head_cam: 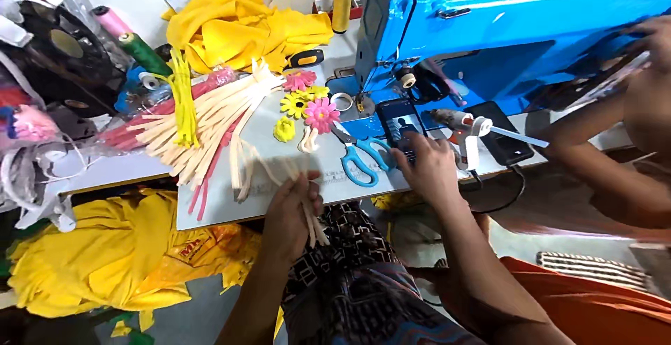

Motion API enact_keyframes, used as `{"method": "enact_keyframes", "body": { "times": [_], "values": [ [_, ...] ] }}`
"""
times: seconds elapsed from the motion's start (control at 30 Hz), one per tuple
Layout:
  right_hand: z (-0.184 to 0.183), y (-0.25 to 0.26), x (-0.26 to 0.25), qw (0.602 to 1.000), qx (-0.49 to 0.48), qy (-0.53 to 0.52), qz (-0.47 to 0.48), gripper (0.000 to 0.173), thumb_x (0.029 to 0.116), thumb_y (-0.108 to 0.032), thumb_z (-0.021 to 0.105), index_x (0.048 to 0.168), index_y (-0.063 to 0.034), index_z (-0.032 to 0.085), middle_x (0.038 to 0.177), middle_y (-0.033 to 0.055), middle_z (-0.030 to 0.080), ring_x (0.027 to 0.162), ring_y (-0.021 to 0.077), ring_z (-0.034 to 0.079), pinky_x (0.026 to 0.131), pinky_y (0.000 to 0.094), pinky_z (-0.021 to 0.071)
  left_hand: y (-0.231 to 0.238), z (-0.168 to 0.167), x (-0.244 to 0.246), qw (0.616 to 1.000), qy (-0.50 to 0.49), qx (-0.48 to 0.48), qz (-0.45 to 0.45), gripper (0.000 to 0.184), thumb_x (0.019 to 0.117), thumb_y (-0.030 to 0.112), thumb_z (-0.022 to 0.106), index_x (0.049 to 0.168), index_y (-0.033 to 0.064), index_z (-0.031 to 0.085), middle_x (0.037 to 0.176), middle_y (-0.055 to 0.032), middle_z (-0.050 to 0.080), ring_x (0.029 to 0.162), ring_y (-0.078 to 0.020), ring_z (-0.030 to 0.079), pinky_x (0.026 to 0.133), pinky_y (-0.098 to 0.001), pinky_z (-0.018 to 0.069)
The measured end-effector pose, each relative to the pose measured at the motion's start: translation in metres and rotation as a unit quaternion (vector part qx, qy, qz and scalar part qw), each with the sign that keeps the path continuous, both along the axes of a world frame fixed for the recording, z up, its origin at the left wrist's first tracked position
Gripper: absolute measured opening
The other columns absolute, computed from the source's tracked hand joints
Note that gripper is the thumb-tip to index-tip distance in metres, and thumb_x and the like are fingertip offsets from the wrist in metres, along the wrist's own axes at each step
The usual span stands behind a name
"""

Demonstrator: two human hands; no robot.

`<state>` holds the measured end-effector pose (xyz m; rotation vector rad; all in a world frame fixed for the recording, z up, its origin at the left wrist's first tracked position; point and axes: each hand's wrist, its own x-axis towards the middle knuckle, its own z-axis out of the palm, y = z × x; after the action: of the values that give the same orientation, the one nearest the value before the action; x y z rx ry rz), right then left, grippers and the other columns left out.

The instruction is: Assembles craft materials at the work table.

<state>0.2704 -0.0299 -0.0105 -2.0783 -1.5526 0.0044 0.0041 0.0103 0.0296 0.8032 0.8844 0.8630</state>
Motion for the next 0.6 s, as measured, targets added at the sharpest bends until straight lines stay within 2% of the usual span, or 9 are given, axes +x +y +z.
{"method": "enact_keyframes", "body": {
  "times": [0.07,0.13,0.2,0.23,0.3,0.37,0.47,0.53,0.6],
  "values": [
    [0.002,0.009,-0.001,0.999,0.020,0.033,0.028,0.044,0.1026,-0.029,0.061,0.130,0.0045,0.063,0.115,0.0271,0.069,0.112,0.0525,0.061,0.094,0.0690,0.0452,-0.003,-0.001,0.003,0.999,-0.012,-0.002,-0.048,0.032,0.1109,0.014,0.032,0.115,0.0047,0.062,0.075,0.0022,0.060,0.064,-0.0061,0.059,0.064,-0.0210,0.0529],
    [0.016,0.011,-0.016,0.985,0.036,0.133,0.102,0.039,0.1036,-0.026,0.060,0.131,0.0020,0.063,0.117,0.0200,0.070,0.110,0.0387,0.065,0.094,0.0574,0.0512,-0.006,0.000,0.005,0.997,-0.013,-0.004,-0.074,0.031,0.1110,0.014,0.033,0.115,0.0034,0.062,0.076,0.0021,0.060,0.066,-0.0069,0.060,0.067,-0.0222,0.0551],
    [0.025,0.010,-0.037,0.946,0.034,0.255,0.199,0.033,0.1026,-0.021,0.059,0.129,-0.0021,0.064,0.109,0.0084,0.072,0.094,0.0161,0.069,0.080,0.0357,0.0573,-0.009,-0.001,0.006,0.996,-0.011,-0.004,-0.092,0.031,0.1112,0.013,0.032,0.115,0.0025,0.061,0.076,0.0021,0.060,0.067,-0.0071,0.062,0.069,-0.0233,0.0566],
    [0.026,0.010,-0.047,0.917,0.031,0.314,0.242,0.031,0.1006,-0.017,0.060,0.127,-0.0029,0.065,0.105,0.0047,0.073,0.088,0.0096,0.068,0.075,0.0291,0.0574,-0.010,-0.001,0.007,0.995,-0.010,-0.004,-0.099,0.031,0.1112,0.013,0.032,0.115,0.0022,0.061,0.076,0.0020,0.060,0.068,-0.0070,0.062,0.069,-0.0234,0.0569],
    [0.026,0.010,-0.066,0.880,0.033,0.383,0.278,0.025,0.0966,-0.013,0.065,0.120,-0.0043,0.069,0.098,-0.0004,0.073,0.079,0.0027,0.065,0.069,0.0212,0.0550,-0.012,-0.002,0.007,0.994,-0.012,-0.002,-0.106,0.032,0.1110,0.012,0.031,0.113,0.0018,0.061,0.078,0.0009,0.062,0.069,-0.0074,0.063,0.070,-0.0235,0.0573],
    [0.024,0.011,-0.078,0.859,0.048,0.427,0.278,0.016,0.0934,-0.008,0.070,0.109,-0.0044,0.071,0.087,-0.0035,0.071,0.071,-0.0007,0.063,0.064,0.0170,0.0536,-0.014,-0.003,0.006,0.994,-0.016,0.000,-0.110,0.031,0.1109,0.012,0.031,0.107,0.0037,0.061,0.079,0.0008,0.064,0.071,-0.0075,0.065,0.071,-0.0228,0.0581],
    [0.026,0.012,-0.084,0.828,0.035,0.492,0.267,0.012,0.0919,-0.004,0.071,0.104,-0.0048,0.072,0.081,-0.0029,0.071,0.068,0.0017,0.064,0.064,0.0182,0.0556,-0.014,-0.005,0.003,0.990,-0.020,0.027,-0.136,0.034,0.1109,0.013,0.031,0.107,0.0038,0.063,0.078,0.0019,0.064,0.070,-0.0068,0.064,0.070,-0.0220,0.0573],
    [0.029,0.010,-0.086,0.813,0.022,0.520,0.260,0.014,0.0916,-0.002,0.070,0.105,-0.0040,0.072,0.081,-0.0013,0.072,0.068,0.0035,0.066,0.064,0.0197,0.0569,-0.014,-0.007,0.002,0.988,-0.021,0.039,-0.150,0.034,0.1107,0.012,0.031,0.108,0.0038,0.063,0.077,0.0029,0.063,0.069,-0.0053,0.063,0.069,-0.0205,0.0563],
    [0.030,0.008,-0.089,0.811,0.018,0.525,0.256,0.022,0.0911,0.000,0.069,0.113,-0.0031,0.072,0.082,-0.0014,0.072,0.068,0.0032,0.065,0.063,0.0189,0.0563,-0.015,-0.008,0.002,0.987,-0.024,0.037,-0.158,0.033,0.1106,0.012,0.031,0.109,0.0039,0.063,0.075,0.0037,0.061,0.067,-0.0044,0.061,0.067,-0.0197,0.0556]
  ]
}}
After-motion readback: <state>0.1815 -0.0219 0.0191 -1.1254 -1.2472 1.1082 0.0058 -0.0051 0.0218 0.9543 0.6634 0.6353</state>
